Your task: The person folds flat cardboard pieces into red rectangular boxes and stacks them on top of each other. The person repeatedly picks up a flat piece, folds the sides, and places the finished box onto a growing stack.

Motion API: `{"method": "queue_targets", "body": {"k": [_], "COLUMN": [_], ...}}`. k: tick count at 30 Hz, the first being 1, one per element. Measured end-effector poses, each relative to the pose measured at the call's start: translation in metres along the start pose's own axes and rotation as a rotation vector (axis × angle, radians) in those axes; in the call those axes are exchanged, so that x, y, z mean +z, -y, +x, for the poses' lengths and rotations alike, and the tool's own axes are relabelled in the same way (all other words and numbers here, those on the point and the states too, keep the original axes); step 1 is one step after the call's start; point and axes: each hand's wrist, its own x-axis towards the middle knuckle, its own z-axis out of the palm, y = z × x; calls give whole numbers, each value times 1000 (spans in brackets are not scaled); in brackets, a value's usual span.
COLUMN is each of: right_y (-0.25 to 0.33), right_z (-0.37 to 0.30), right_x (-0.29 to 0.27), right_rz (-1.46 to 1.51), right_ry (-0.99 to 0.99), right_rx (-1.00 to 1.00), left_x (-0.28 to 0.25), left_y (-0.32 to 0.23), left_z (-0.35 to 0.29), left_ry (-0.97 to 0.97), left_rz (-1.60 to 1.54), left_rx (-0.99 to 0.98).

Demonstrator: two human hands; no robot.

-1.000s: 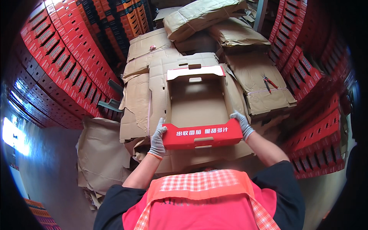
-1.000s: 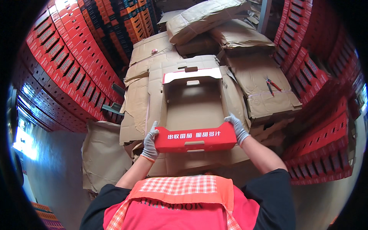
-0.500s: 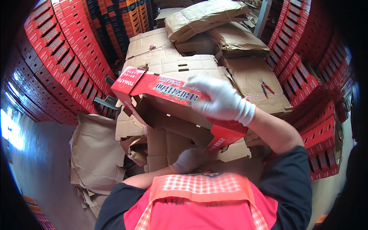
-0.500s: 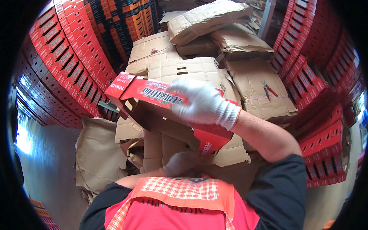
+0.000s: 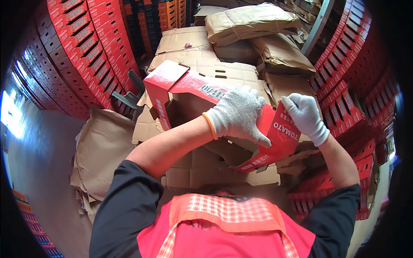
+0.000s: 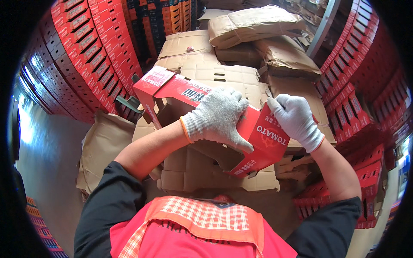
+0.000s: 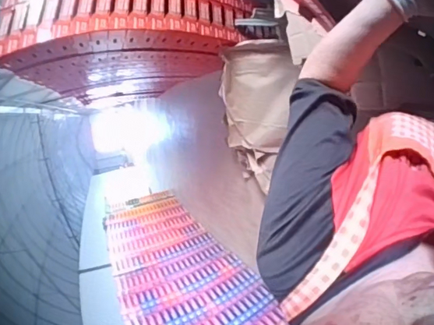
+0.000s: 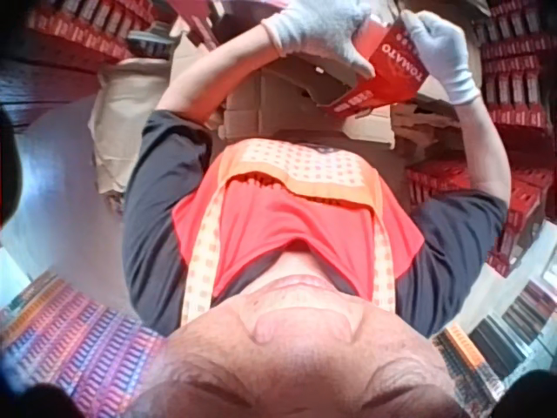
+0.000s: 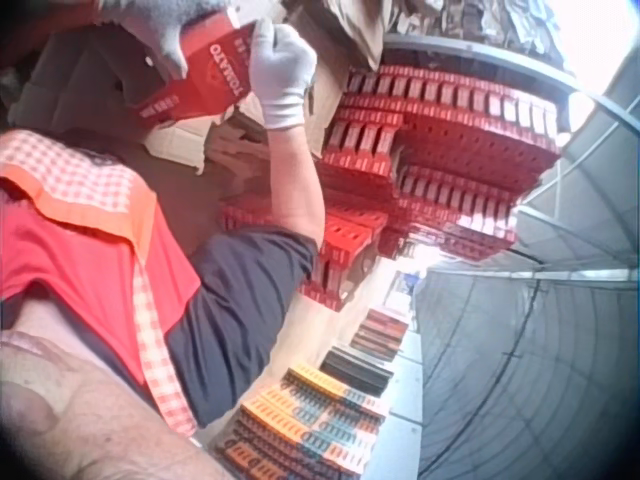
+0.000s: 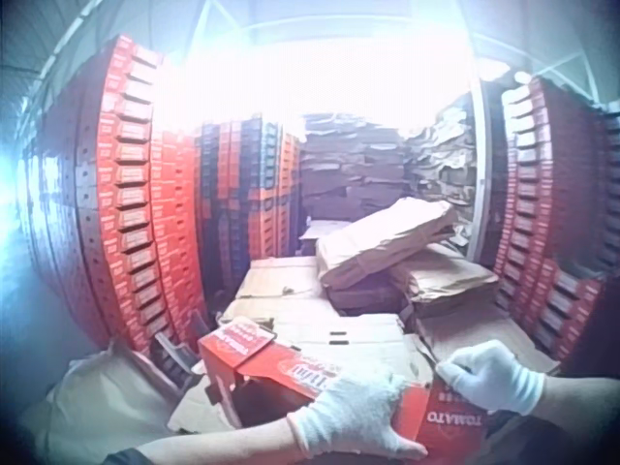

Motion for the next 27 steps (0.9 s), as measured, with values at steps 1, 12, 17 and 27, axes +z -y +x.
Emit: {"method": "queue_targets", "body": {"k": [1, 12, 17, 27], "right_y": [-3, 26, 58, -104], "right_z": [2, 49, 21, 23], "right_x": [0, 56, 59, 53], "right_rz": [-137, 222, -30, 902], "right_ry": [14, 168, 61, 141], "right_rx": [-129, 122, -428, 476], "left_x": [0, 13, 9, 2], "left_y": [0, -5, 19, 7], "left_z": [-2, -27, -38, -202], "left_ry": [-6, -200, -724, -675], "left_rz": [-23, -272, -1307, -335], "left_rx": [-11, -31, -55, -299]}}
